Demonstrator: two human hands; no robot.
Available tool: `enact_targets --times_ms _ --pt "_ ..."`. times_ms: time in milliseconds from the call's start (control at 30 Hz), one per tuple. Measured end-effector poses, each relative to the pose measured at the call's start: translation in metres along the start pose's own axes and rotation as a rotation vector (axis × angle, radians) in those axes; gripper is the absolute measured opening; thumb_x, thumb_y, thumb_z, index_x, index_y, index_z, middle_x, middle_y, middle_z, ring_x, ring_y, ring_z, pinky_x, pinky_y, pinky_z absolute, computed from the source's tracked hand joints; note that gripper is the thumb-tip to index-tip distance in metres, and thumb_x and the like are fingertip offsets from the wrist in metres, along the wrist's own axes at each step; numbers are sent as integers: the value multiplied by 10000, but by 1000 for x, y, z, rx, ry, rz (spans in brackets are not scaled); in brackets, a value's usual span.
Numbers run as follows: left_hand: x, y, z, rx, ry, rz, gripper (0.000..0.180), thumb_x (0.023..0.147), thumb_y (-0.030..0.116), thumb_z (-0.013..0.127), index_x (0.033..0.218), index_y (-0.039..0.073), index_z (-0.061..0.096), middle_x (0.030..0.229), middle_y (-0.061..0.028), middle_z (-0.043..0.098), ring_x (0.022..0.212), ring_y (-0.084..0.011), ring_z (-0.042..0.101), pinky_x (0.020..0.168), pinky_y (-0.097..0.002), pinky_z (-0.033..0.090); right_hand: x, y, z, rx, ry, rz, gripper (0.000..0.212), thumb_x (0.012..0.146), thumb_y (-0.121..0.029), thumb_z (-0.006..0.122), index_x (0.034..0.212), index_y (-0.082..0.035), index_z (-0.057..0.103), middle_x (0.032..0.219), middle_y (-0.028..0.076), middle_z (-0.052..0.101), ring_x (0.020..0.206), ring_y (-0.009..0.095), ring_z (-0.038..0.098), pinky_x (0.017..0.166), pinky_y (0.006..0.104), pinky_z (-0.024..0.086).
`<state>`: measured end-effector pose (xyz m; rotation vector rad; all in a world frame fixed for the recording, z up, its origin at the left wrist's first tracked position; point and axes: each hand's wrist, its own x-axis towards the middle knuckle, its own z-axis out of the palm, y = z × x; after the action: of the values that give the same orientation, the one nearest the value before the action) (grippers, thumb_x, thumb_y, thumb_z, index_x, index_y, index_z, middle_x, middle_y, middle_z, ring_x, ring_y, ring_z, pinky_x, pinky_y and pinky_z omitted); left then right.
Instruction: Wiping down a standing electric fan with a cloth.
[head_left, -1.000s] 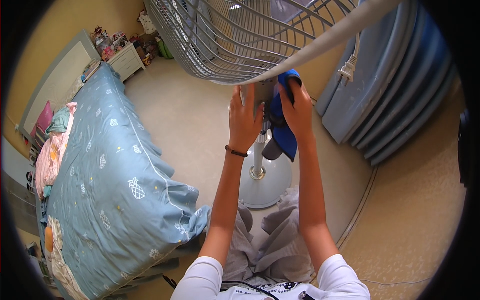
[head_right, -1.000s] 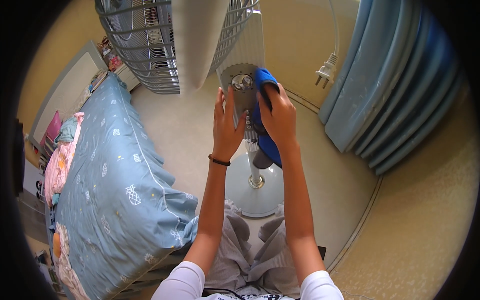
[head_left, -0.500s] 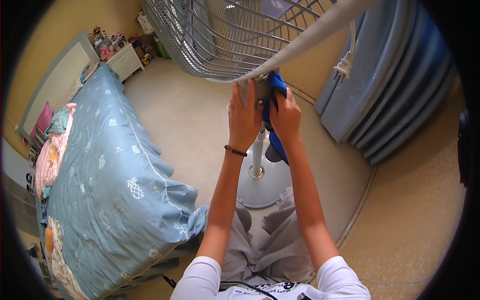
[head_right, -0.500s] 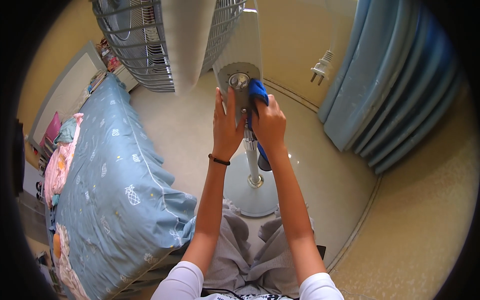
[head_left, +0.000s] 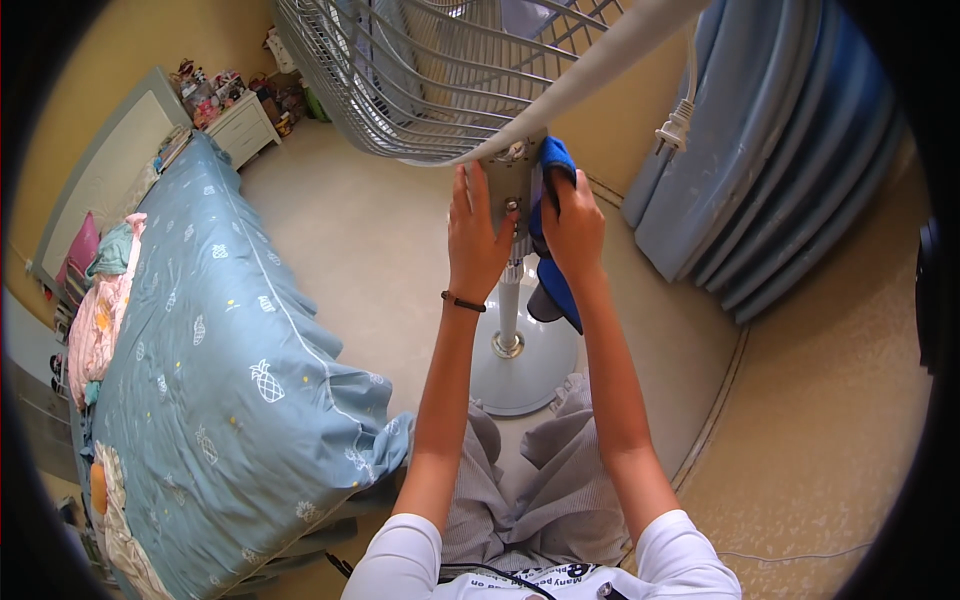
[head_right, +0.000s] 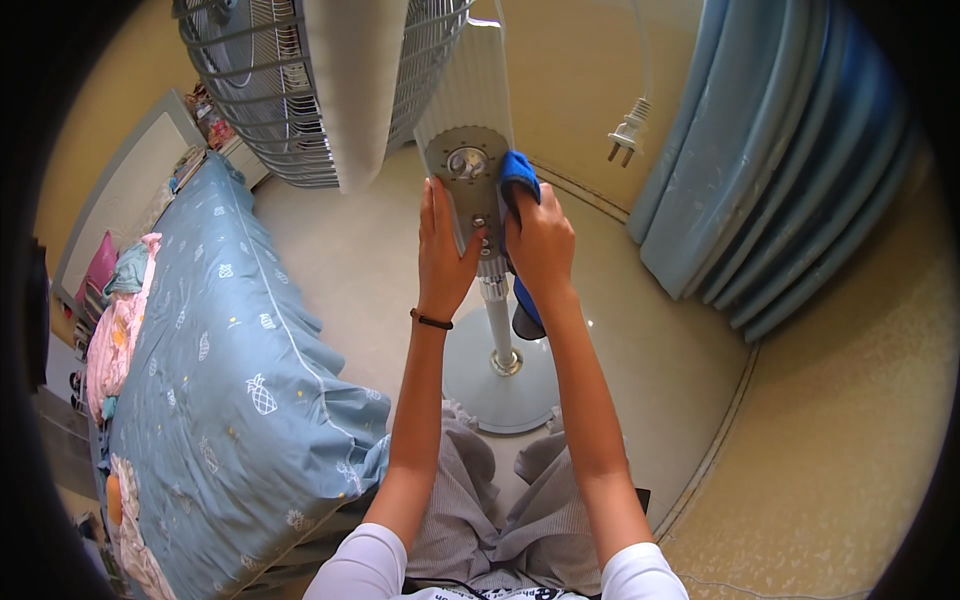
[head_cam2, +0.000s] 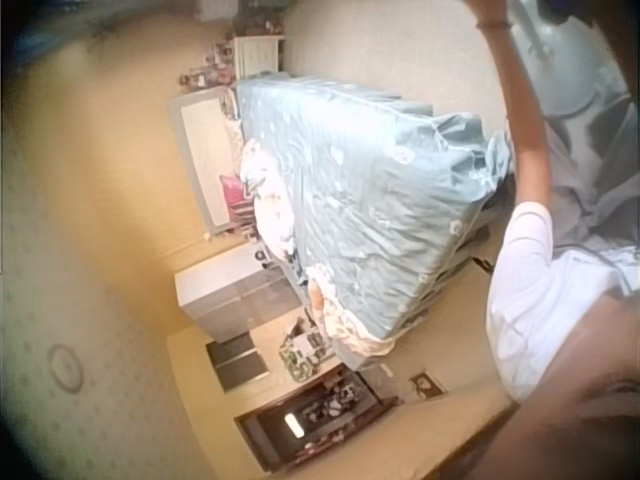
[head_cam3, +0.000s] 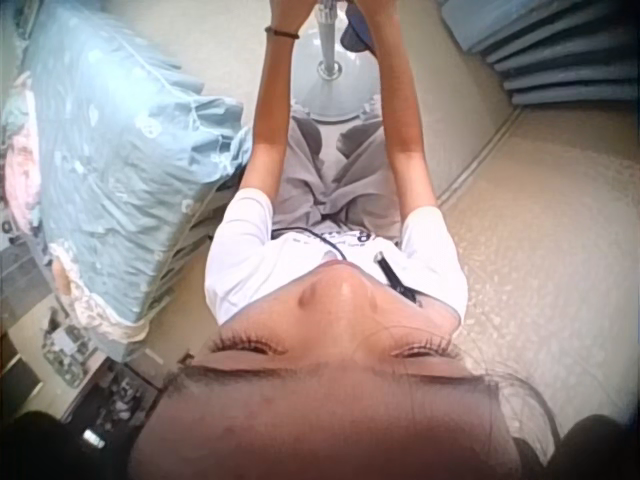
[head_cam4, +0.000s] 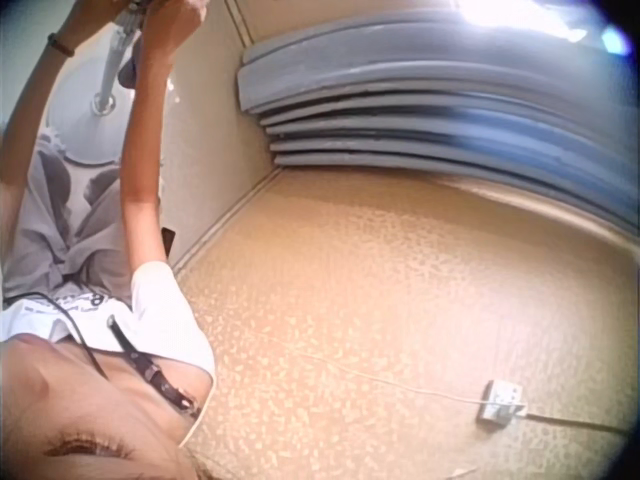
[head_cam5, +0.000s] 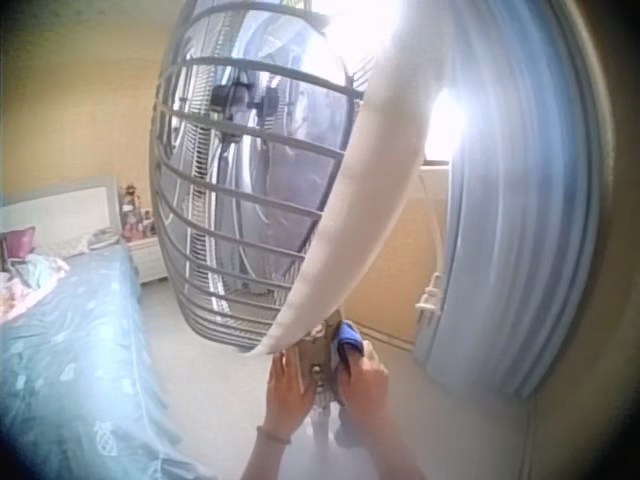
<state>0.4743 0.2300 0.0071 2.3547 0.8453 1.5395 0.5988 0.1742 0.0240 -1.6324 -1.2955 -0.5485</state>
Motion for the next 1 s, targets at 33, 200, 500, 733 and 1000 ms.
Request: enact_targets --times_ms 33,200,500,733,1000 --pt "-1 -1 1 -3 1 10 792 810 153 632 1444 48 169 1425 -277 220 1219 -455 364 969 -471 355 5 -2 -3 30 -26 7 276 782 -102 587 1052 -48 565 977 185 542 852 378 566 700 455 489" --pt "-2 -4 0 -54 4 11 792 801 142 645 1441 51 186 1407 -283 243 1207 -461 365 959 -475 358 13 -14 -6 82 -8 20 290 783 -108 590 1065 -49 565 984 180 550 841 374 573 694 448 491" --pt "2 5 -2 -18 -59 3 750 770 23 580 1434 105 242 1385 -322 232 1163 -487 388 946 -489 363 20 -37 -13 178 19 -52 270 747 -116 611 1013 -71 610 916 143 561 809 344 584 676 427 492" --pt "0 -7 0 65 -69 66 725 782 38 567 1431 124 256 1383 -321 220 1139 -501 394 942 -504 355 6 -45 -5 136 -83 -148 243 711 -93 628 951 -53 628 903 141 566 778 364 575 689 416 489" --pt "3 3 0 8 -40 4 742 779 39 577 1437 147 251 1381 -318 221 1126 -488 402 937 -495 361 16 -38 -9 232 119 6 264 738 -109 604 996 -57 617 939 139 593 768 335 600 663 402 504"
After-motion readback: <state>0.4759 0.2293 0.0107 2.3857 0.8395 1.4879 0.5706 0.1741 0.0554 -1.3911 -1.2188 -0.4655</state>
